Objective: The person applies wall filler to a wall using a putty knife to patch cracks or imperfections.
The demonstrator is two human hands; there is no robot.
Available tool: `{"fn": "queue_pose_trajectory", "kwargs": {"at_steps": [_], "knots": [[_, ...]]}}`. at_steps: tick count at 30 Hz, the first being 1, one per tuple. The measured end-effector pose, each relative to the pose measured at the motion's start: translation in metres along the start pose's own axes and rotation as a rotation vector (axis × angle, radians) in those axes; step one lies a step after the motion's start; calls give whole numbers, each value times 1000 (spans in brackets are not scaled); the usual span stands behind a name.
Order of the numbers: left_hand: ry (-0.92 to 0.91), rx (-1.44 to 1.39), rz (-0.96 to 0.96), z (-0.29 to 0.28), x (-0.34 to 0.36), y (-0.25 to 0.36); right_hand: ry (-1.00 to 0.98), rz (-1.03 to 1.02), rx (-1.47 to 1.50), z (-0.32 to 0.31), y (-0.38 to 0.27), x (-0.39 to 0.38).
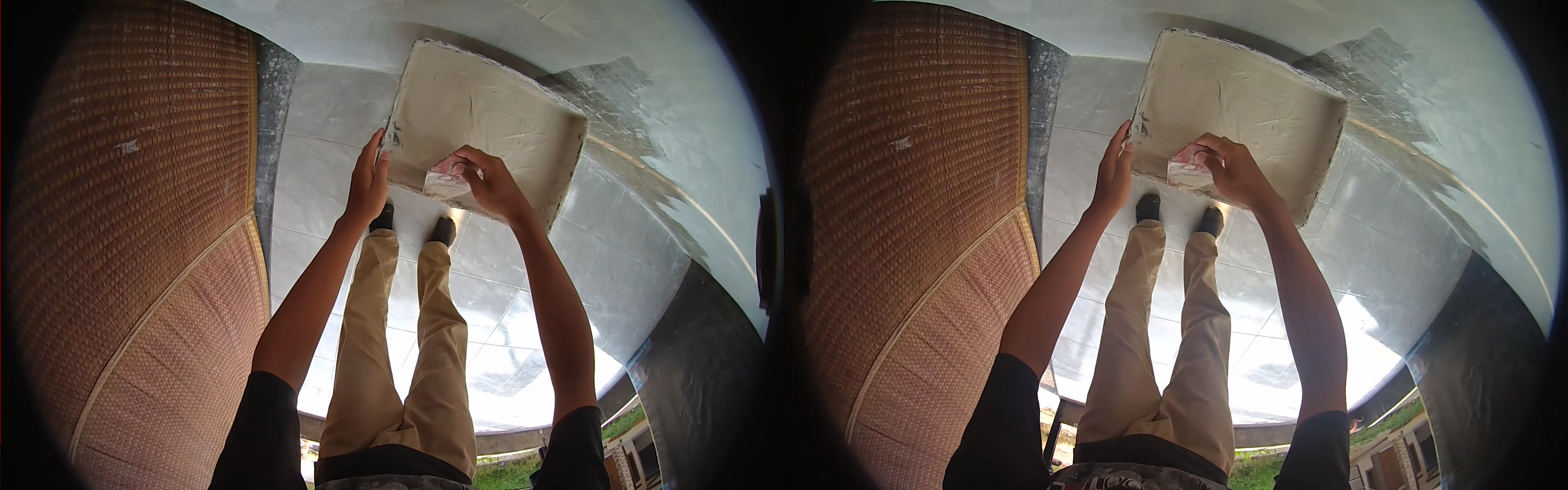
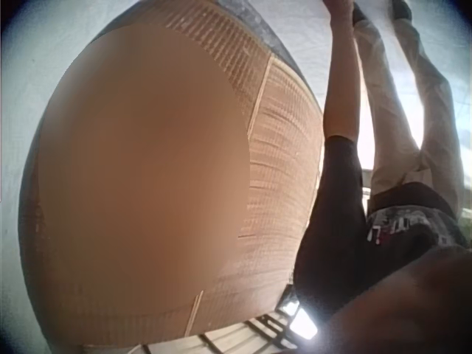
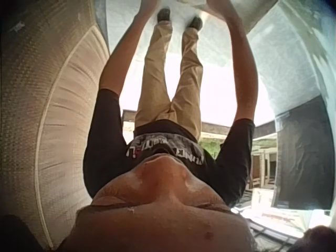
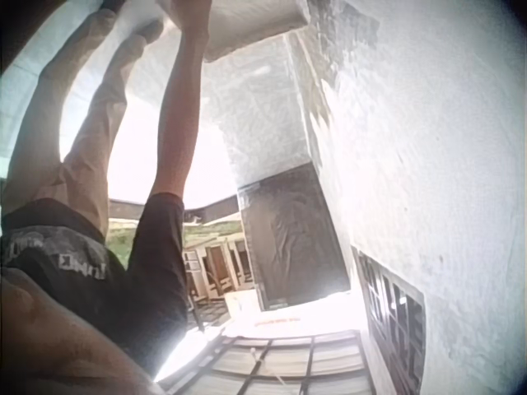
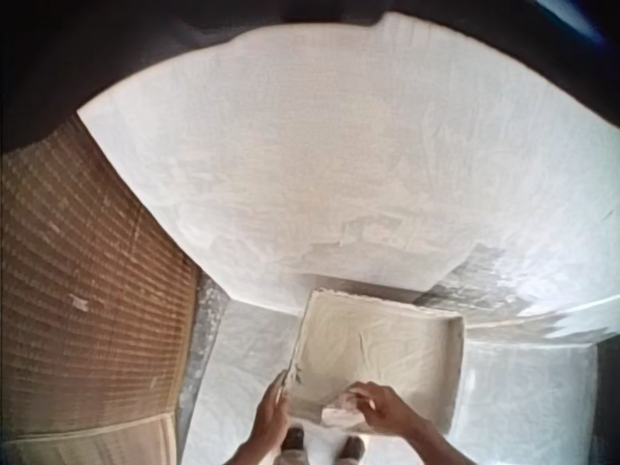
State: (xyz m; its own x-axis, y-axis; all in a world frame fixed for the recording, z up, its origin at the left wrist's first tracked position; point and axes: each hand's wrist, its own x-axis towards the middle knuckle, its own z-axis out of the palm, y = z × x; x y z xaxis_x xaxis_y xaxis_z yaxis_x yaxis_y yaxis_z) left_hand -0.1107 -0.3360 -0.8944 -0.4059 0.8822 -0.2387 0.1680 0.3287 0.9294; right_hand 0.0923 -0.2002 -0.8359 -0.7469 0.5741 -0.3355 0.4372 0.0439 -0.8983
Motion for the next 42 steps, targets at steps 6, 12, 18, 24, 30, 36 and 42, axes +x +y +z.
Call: {"fn": "queue_pose_trajectory", "kwargs": {"at_steps": [6,12,18,24,30,36,42], "knots": [[20,17,45,-3,1,-1,75,58,59,-14,21,-6],[21,64,88,-10,0,16,257,153,656,-9,28,-36],[-2,25,143,-18,8,59,389,82,1066,-3,-2,-64],[5,-15,289,-38,19,148,491,-45,1183,-19,-75,-91],[20,27,545,-76,44,264,525,-301,1153,-58,-181,-113],[74,11,776,-109,57,393,540,-559,1166,-106,-307,-139],[105,3,1051,-124,57,522,576,-786,1064,-156,-409,-177]]}}
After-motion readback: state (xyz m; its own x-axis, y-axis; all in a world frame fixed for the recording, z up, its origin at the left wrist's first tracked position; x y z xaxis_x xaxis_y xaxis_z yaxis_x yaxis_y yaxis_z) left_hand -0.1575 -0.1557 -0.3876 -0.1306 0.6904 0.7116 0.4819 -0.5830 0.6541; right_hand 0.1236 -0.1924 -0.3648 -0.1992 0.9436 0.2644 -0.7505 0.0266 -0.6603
